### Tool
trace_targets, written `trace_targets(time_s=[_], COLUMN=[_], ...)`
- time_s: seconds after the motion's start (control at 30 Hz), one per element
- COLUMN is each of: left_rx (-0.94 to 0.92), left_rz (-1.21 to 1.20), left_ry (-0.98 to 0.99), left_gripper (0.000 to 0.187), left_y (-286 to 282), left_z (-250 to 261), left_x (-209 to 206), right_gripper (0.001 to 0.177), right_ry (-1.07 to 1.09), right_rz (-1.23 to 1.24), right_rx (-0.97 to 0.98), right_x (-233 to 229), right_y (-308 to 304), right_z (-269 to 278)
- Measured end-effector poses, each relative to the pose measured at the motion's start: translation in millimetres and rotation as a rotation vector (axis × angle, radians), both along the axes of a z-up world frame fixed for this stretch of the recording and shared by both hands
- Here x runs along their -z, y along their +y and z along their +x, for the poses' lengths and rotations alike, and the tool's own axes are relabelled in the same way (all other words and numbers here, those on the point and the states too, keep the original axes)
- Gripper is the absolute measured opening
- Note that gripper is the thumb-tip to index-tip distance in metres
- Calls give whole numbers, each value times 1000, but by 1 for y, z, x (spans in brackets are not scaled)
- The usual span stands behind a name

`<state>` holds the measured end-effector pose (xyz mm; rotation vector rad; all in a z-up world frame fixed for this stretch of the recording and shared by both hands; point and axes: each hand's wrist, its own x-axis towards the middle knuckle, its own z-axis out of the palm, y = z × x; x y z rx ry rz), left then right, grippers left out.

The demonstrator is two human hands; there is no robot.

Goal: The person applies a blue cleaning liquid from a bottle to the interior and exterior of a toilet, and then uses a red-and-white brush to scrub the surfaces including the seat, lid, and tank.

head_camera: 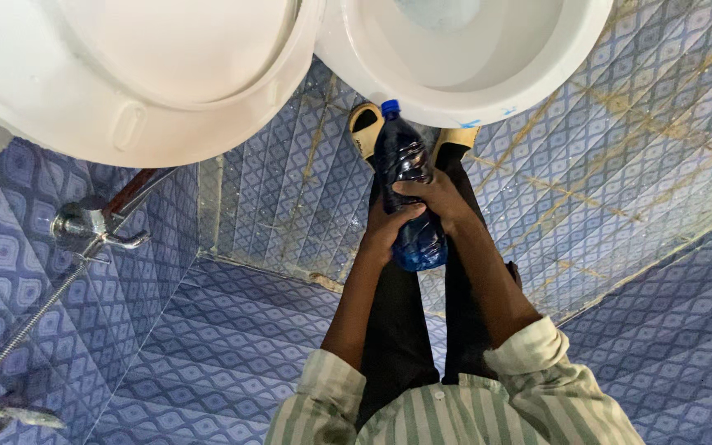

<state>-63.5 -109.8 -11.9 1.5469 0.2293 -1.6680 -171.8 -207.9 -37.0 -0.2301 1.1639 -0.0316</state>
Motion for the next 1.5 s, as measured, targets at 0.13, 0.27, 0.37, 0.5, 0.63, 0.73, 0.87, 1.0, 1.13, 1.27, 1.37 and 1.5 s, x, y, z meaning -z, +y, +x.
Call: trace_targets(time_s=[0.13, 0.27, 0.37, 0.5, 0.63, 0.73, 0.87, 1.0, 1.13, 1.27, 1.37, 1.5], left_rx=[-59, -21, -34, -60, -78, -188, -142, -73, -68, -133, -160, -101], left_rz=[130, 117, 46, 40, 21, 91, 44, -36, 28, 70, 85, 164], left_ry=[11, 15, -30, 14, 0, 126, 260, 310, 319, 253, 242, 206], left_gripper=[64, 60, 60, 56, 55, 54, 46, 40, 44, 46, 46, 43], left_y=[5, -6, -30, -51, -42, -25, -2, 2, -9, -30, -45, -42], left_z=[19, 41, 56, 73, 66, 48, 14, -20, -8, 36, 60, 44], left_x=[-5, -6, -6, -4, -2, 4, 19, 40, 34, 26, 28, 40], right_gripper=[47, 46, 47, 48, 43, 44, 40, 42, 40, 43, 43, 48], right_ry=[11, -35, 4, 33, 25, 44, 130, 206, 250, 126, 95, 83], right_rz=[4, -36, -82, -173, -174, -79, -67, -55, -2, -97, -88, -76], right_rx=[-92, -5, -53, -68, -113, -64, -63, 29, -21, 14, -28, -57], right_x=[-10, -16, -17, -17, -15, -12, -5, -1, 1, 5, 8, 15], right_y=[-4, -17, -39, -61, -57, -39, -18, -14, -25, -40, -58, -58], right_z=[25, 46, 62, 77, 75, 60, 22, -12, -3, 41, 62, 44])
